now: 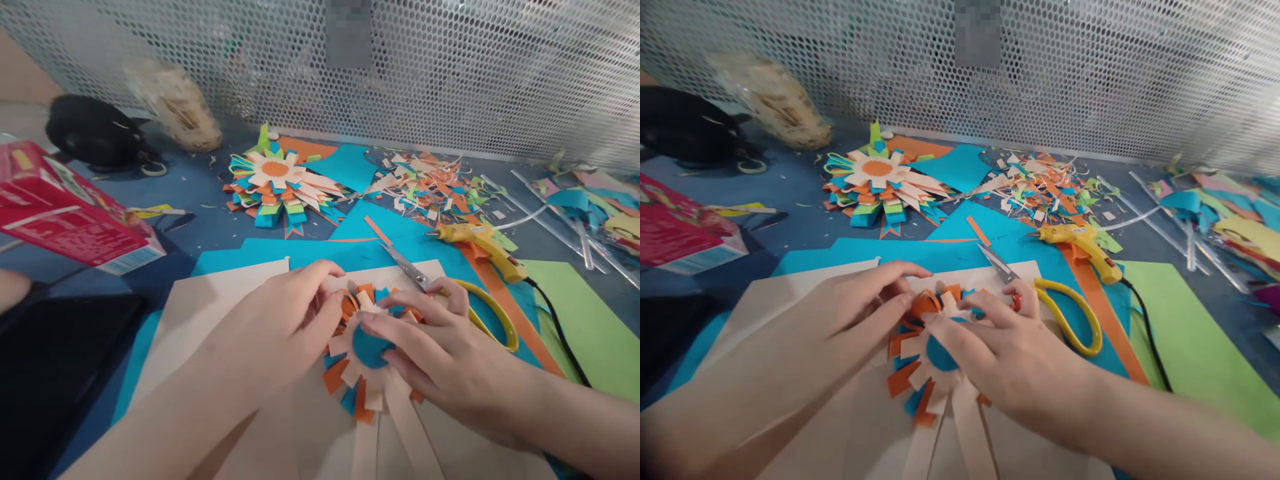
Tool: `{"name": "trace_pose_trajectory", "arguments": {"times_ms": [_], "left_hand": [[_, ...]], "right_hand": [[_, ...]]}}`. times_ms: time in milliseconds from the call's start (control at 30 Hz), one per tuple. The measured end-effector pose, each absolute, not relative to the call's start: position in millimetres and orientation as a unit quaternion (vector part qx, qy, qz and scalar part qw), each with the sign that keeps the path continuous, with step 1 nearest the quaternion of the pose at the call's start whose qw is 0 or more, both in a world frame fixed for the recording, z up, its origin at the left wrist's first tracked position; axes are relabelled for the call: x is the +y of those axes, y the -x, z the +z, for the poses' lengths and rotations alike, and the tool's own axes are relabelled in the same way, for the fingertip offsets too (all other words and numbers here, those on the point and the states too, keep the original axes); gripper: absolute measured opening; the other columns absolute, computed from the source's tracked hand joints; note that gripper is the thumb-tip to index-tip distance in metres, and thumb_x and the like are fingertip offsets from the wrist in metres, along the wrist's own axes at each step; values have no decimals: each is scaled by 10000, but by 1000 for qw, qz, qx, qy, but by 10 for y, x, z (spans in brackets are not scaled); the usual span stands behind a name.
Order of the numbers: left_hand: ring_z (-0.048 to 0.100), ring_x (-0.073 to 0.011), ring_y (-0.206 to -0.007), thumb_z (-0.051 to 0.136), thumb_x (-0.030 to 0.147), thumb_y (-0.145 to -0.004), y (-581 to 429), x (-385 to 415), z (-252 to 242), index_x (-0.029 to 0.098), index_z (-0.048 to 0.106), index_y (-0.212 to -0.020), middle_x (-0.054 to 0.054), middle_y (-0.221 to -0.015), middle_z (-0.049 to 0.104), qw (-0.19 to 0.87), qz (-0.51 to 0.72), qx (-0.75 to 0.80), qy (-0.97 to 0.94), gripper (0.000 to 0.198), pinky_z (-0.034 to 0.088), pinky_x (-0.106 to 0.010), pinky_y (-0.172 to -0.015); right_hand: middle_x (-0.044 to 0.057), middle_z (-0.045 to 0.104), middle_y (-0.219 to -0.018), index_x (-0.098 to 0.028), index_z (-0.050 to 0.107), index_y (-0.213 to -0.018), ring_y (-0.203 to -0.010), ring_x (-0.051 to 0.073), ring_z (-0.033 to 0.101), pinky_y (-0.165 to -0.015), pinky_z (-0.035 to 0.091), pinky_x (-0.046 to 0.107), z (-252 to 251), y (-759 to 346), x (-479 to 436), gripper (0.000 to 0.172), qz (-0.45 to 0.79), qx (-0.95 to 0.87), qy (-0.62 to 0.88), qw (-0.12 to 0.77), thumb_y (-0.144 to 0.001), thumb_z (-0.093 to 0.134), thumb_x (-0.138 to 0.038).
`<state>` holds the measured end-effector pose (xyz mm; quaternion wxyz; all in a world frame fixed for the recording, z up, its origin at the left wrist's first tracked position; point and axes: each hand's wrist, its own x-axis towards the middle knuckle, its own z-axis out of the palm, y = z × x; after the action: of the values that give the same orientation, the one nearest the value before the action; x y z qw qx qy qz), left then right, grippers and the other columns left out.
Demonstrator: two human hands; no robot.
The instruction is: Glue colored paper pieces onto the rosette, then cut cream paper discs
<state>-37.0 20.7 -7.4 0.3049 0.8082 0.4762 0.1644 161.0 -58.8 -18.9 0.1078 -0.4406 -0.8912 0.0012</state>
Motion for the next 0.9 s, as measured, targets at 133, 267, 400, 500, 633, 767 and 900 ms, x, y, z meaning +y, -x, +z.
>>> {"name": "trace_pose_trajectory", "arguments": {"times_ms": [133, 267, 400, 500, 633, 767, 900], "left_hand": [[571, -144, -569, 413, 269, -823, 398, 234, -155, 242, 554, -1029, 31, -680, 616, 240, 164, 472, -832, 252, 415, -249, -524], [576, -134, -601, 415, 231, -812, 383, 229, -116, 232, 566, -1016, 21, -715, 622, 207, 204, 446, -847, 253, 432, -223, -548], [606, -143, -669, 434, 228, -810, 345, 224, -52, 207, 585, -975, -5, -801, 650, 192, 219, 465, -836, 224, 470, -225, -613], [612, -141, -689, 433, 248, -835, 329, 222, -72, 215, 590, -966, -7, -830, 664, 199, 222, 465, -834, 208, 477, -231, -650], [614, -132, -687, 433, 303, -857, 323, 195, -81, 246, 598, -944, 12, -822, 683, 257, 232, 448, -824, 196, 465, -206, -591], [637, -133, -666, 442, 352, -852, 326, 175, -16, 245, 614, -892, 24, -793, 704, 305, 226, 457, -804, 206, 482, -204, -583], [666, -157, -756, 441, 309, -843, 331, 194, -51, 239, 634, -900, 9, -825, 720, 329, 191, 423, -822, 213, 509, -240, -673]], "right_hand": [[128, 640, -1136, -158, 394, -1315, -1192, 259, 438, -949, 296, 540, -207, -1599, -585, 451, 16, -889, 451, 83, -875, 442, -71], [105, 644, -1146, -155, 373, -1328, -1210, 266, 415, -966, 274, 548, -221, -1630, -591, 490, 24, -895, 436, 92, -856, 455, -54], [118, 610, -1215, -155, 378, -1326, -1218, 258, 406, -988, 245, 565, -206, -1628, -596, 486, 39, -906, 414, 82, -854, 432, -58], [131, 591, -1242, -147, 410, -1303, -1221, 240, 412, -1004, 244, 564, -200, -1590, -587, 468, 33, -902, 423, 76, -846, 426, -47], [116, 608, -1221, -146, 458, -1252, -1206, 236, 432, -987, 266, 558, -212, -1569, -578, 406, 16, -897, 432, 90, -859, 420, -53], [130, 593, -1233, -150, 382, -1328, -1183, 233, 446, -976, 265, 510, -223, -1603, -591, 505, 8, -907, 411, 88, -836, 462, -69], [96, 645, -1152, -166, 386, -1319, -1174, 211, 454, -919, 309, 418, -233, -1620, -591, 488, 14, -915, 393, 89, -850, 435, -38]]}}
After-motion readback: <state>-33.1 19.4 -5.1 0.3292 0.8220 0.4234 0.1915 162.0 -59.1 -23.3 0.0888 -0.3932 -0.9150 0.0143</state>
